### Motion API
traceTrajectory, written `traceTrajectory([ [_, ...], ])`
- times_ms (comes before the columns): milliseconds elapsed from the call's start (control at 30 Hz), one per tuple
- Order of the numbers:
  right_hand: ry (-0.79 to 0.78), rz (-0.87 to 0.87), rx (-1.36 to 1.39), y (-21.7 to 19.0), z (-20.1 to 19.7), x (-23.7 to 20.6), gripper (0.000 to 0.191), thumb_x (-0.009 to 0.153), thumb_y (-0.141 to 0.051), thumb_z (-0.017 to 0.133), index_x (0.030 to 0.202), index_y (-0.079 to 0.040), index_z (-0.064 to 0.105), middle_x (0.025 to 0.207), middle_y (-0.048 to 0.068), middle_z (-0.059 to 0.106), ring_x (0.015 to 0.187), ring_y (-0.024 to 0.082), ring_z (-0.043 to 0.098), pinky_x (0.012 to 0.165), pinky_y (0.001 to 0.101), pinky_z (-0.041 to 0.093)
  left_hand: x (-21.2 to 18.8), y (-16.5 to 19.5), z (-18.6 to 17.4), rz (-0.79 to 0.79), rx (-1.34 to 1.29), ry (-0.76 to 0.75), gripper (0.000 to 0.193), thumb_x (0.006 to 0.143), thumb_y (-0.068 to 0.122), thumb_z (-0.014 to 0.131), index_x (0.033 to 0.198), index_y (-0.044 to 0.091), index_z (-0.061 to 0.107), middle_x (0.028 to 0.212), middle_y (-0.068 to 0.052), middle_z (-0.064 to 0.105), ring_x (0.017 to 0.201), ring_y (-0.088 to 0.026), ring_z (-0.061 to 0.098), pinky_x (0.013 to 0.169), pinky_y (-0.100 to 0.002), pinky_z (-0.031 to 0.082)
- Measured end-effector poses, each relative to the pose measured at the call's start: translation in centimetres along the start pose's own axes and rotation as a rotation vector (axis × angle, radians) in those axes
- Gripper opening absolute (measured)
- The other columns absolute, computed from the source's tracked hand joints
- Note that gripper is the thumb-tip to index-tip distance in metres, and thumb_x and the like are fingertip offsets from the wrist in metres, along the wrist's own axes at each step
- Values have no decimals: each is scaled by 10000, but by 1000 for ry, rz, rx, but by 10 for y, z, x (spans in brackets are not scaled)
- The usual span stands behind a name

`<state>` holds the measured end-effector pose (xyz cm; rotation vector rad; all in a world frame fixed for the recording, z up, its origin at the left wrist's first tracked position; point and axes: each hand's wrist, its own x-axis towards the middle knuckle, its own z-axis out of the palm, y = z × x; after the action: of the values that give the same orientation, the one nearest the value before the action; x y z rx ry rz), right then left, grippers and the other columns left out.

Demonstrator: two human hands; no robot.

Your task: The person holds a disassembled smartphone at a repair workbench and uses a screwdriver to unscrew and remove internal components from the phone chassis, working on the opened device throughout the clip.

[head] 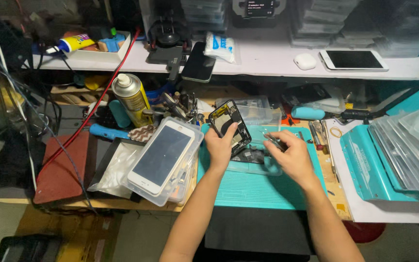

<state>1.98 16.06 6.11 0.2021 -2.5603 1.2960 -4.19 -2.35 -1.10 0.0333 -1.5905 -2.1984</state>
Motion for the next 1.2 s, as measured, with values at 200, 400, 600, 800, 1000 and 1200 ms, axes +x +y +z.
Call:
traceTrajectory([
  [200, 96, -328, 87, -15, -5, 3, 297, 938, -51, 697, 1231, -3, 716, 910, 69, 642, 789, 156, 595, 705, 280, 479, -8, 19, 5, -164, -207, -100, 251, 831, 76, 802, 1062, 2, 738, 980, -37, 761, 835, -100, 699, 771, -270, 575],
  [400, 180, -382, -17, -29, 2, 3, 310, 887, -38, 723, 1196, -26, 728, 884, 112, 706, 734, 178, 650, 687, 300, 523, -17, 28, 11, -112, -25, -146, 215, 829, 88, 819, 1013, -12, 771, 917, -44, 782, 777, -101, 704, 726, -269, 579],
  [600, 192, -432, -17, -31, 10, -3, 370, 833, 37, 696, 1193, -36, 728, 923, 98, 731, 703, 178, 669, 664, 290, 542, -22, 25, 12, -58, -11, -166, 208, 831, 110, 812, 996, -11, 778, 902, -52, 791, 774, -104, 712, 716, -276, 576],
  [800, 206, -426, -46, -33, 16, -5, 384, 828, 50, 688, 1197, -47, 736, 957, 103, 738, 711, 171, 693, 645, 277, 552, -24, 24, 12, 0, 48, -132, 212, 822, 118, 820, 988, -6, 774, 893, -56, 799, 777, -109, 725, 720, -281, 584],
  [1000, 210, -417, 125, -27, 17, -1, 251, 899, -8, 710, 1148, -16, 739, 909, 90, 749, 744, 110, 684, 651, 258, 535, -24, 22, 11, -8, 3, -142, 222, 820, 118, 828, 992, -10, 769, 896, -58, 791, 777, -113, 716, 719, -281, 579],
  [1200, 59, -40, 336, -15, 14, 3, 260, 872, -36, 732, 1125, -8, 784, 797, 80, 733, 588, 77, 554, 509, 247, 429, -25, 23, 11, -85, -77, -211, 205, 856, 137, 801, 997, -7, 765, 897, -55, 784, 772, -103, 715, 709, -273, 578],
])
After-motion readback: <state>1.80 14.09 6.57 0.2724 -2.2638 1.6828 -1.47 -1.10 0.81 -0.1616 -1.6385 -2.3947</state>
